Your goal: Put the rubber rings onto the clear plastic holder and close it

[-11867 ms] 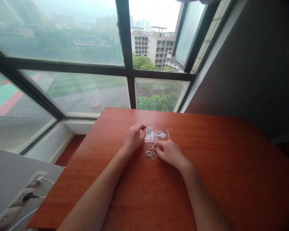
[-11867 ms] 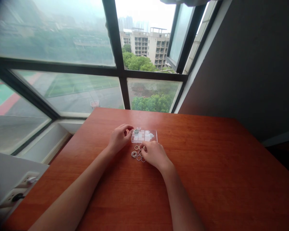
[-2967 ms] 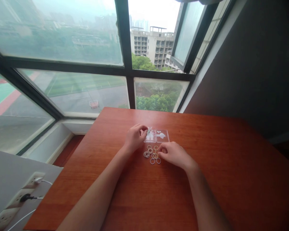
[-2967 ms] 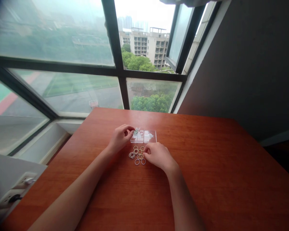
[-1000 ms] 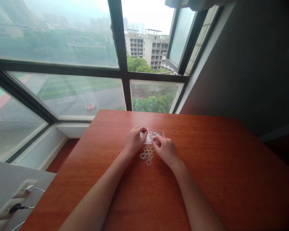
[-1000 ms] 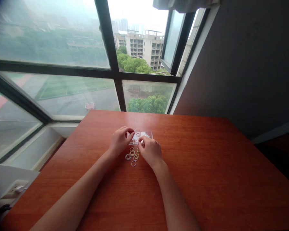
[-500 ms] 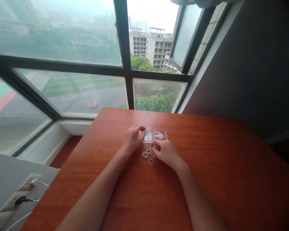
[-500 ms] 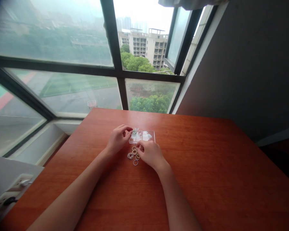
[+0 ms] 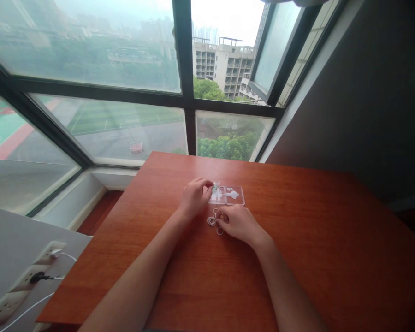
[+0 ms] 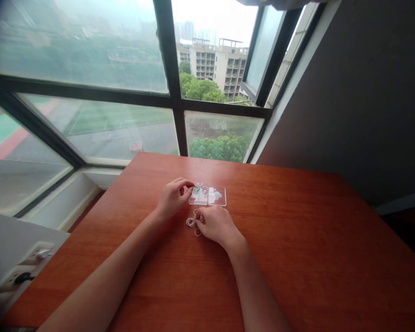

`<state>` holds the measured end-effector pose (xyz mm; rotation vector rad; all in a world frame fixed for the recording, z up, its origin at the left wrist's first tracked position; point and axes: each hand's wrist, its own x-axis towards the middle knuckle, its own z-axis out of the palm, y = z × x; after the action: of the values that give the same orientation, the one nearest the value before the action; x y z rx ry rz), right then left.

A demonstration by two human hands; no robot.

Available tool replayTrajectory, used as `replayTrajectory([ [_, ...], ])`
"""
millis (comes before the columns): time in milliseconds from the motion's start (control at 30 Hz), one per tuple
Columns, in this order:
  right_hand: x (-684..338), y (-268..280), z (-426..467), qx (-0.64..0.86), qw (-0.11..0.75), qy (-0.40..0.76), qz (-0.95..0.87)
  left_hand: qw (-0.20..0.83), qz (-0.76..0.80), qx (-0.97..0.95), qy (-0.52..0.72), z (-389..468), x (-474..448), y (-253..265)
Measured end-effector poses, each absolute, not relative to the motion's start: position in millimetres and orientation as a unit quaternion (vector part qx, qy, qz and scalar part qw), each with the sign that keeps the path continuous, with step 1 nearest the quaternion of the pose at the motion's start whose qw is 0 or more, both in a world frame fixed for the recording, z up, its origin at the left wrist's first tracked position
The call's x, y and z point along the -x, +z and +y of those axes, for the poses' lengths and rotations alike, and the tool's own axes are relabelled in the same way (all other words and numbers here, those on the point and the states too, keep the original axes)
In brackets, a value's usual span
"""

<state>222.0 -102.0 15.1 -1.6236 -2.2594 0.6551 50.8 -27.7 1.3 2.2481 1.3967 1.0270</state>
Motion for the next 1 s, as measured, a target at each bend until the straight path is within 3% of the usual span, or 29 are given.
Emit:
replayTrajectory([
  [567, -232.0, 17.9, -100.8, 0.598, 0.152, 0.186, -0.765, 0.160, 0.475, -0.784, 0.367, -27.8, -50.4, 0.1],
  [1000, -220.3, 13.3, -103.0, 0.571, 0.089, 0.181, -0.796, 0.176, 0.471, -0.782, 0.368, -29.3, -52.4, 0.8],
])
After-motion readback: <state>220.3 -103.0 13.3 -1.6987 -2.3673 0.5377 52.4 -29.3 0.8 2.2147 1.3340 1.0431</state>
